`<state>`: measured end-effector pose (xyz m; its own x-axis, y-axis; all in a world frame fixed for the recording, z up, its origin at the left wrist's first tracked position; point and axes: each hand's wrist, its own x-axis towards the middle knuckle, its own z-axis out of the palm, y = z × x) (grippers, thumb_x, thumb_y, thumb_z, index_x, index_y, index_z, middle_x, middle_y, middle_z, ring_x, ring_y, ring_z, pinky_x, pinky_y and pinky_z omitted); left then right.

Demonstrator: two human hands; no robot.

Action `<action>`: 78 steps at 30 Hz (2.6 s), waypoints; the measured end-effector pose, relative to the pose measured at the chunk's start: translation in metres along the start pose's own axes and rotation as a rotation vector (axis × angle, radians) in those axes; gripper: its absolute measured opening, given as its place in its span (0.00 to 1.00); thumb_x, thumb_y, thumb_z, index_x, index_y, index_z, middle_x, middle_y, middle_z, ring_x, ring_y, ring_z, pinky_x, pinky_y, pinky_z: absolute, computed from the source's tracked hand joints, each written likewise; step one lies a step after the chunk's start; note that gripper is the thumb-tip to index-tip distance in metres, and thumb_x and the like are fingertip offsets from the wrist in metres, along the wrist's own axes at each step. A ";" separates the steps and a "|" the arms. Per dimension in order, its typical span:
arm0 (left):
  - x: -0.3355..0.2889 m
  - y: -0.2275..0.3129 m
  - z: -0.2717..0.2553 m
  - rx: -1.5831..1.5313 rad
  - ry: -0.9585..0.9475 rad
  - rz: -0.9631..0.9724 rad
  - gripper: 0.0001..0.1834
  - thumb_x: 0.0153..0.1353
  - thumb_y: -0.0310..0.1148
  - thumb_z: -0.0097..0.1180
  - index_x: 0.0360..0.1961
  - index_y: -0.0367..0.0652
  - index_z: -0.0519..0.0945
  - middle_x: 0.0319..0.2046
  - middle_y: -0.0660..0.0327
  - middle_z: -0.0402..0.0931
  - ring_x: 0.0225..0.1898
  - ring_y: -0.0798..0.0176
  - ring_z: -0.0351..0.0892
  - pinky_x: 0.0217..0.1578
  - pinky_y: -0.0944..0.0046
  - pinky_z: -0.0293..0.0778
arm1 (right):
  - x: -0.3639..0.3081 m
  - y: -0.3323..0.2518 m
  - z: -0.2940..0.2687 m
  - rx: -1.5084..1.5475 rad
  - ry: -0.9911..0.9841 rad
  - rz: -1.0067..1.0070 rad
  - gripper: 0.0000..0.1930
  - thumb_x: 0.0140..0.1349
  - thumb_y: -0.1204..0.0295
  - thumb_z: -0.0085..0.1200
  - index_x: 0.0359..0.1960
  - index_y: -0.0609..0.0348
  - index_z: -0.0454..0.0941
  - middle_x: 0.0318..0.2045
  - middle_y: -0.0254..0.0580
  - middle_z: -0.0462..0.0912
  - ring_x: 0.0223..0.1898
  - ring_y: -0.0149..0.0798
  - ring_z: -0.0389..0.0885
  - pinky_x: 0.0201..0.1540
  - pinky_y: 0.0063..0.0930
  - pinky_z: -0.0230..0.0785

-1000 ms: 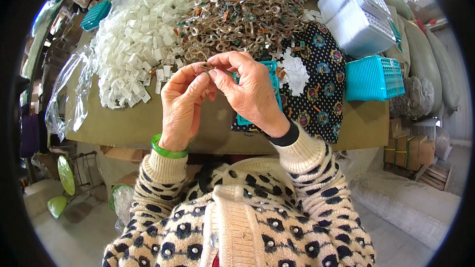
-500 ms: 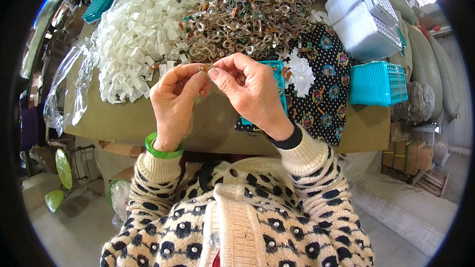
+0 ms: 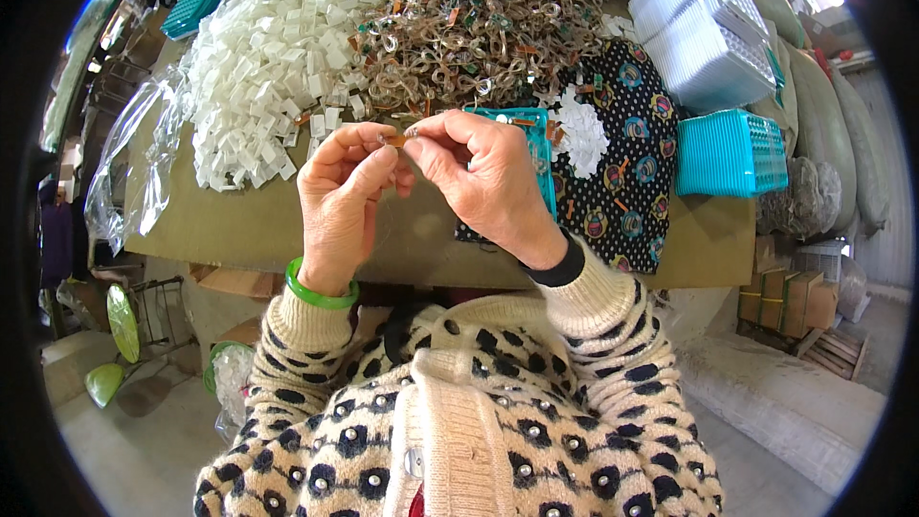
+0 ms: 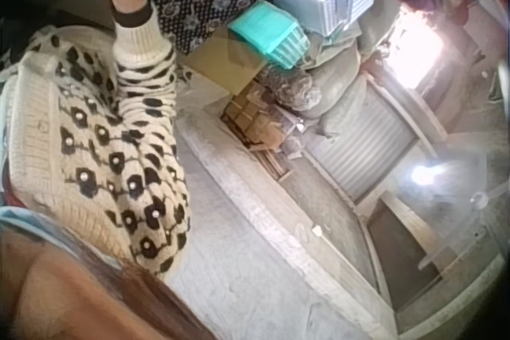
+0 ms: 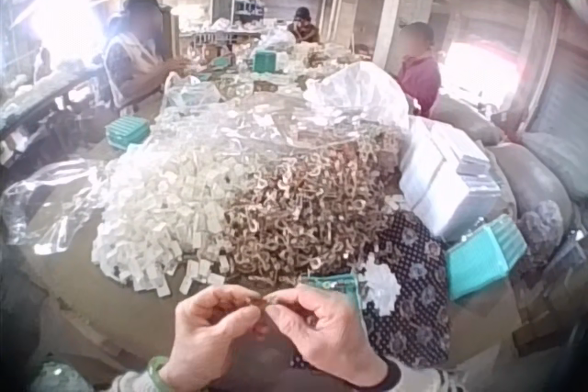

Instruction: The person assembles small electronic components by hand. They pick white plastic housings and metal contacts from a table, insert the contacts into the housings, and place the assembled units back on the table.

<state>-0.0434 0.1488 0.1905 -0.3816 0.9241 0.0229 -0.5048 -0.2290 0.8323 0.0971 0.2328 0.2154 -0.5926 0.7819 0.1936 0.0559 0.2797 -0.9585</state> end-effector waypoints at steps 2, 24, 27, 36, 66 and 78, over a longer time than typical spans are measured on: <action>-0.004 0.001 -0.002 -0.029 -0.023 -0.044 0.09 0.63 0.21 0.56 0.44 0.33 0.78 0.33 0.59 0.80 0.30 0.66 0.81 0.32 0.67 0.78 | -0.002 0.001 0.000 -0.114 -0.013 -0.127 0.05 0.61 0.77 0.59 0.37 0.65 0.81 0.24 0.36 0.79 0.24 0.28 0.73 0.27 0.22 0.65; -0.036 0.005 -0.016 -0.218 -0.146 -0.250 0.07 0.69 0.31 0.53 0.39 0.38 0.74 0.29 0.58 0.78 0.24 0.63 0.79 0.24 0.65 0.75 | -0.022 0.004 -0.002 -0.233 -0.175 -0.332 0.06 0.56 0.83 0.59 0.35 0.64 0.81 0.25 0.38 0.77 0.23 0.33 0.74 0.25 0.24 0.64; -0.040 -0.001 -0.012 -0.348 -0.112 -0.329 0.08 0.70 0.34 0.51 0.40 0.40 0.72 0.27 0.59 0.74 0.20 0.64 0.75 0.20 0.65 0.70 | -0.021 0.001 -0.002 -0.188 -0.165 -0.289 0.05 0.56 0.84 0.57 0.33 0.64 0.80 0.25 0.36 0.77 0.23 0.28 0.72 0.24 0.22 0.62; -0.043 -0.008 -0.015 -0.522 -0.271 -0.393 0.09 0.66 0.34 0.56 0.39 0.40 0.72 0.26 0.57 0.74 0.20 0.63 0.74 0.18 0.65 0.70 | -0.026 0.000 -0.004 0.204 -0.255 0.071 0.02 0.54 0.82 0.54 0.27 0.64 0.78 0.31 0.36 0.77 0.24 0.24 0.70 0.24 0.17 0.61; 0.008 0.030 -0.074 1.745 0.239 0.538 0.07 0.52 0.28 0.64 0.32 0.40 0.79 0.32 0.58 0.76 0.43 0.51 0.73 0.45 0.54 0.69 | -0.052 -0.012 0.021 0.129 -0.184 0.008 0.05 0.70 0.77 0.49 0.43 0.61 0.67 0.24 0.32 0.74 0.24 0.23 0.70 0.28 0.16 0.62; 0.022 0.023 -0.099 1.943 0.159 0.591 0.04 0.55 0.26 0.58 0.33 0.43 0.78 0.34 0.60 0.75 0.43 0.52 0.72 0.46 0.53 0.66 | -0.044 -0.011 0.022 0.176 -0.182 0.079 0.04 0.70 0.77 0.49 0.43 0.62 0.68 0.25 0.30 0.72 0.25 0.22 0.70 0.30 0.16 0.65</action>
<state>-0.1399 0.1333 0.1554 -0.2605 0.8205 0.5088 0.9653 0.2322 0.1198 0.1051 0.1826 0.2131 -0.7277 0.6799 0.0911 -0.0232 0.1083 -0.9939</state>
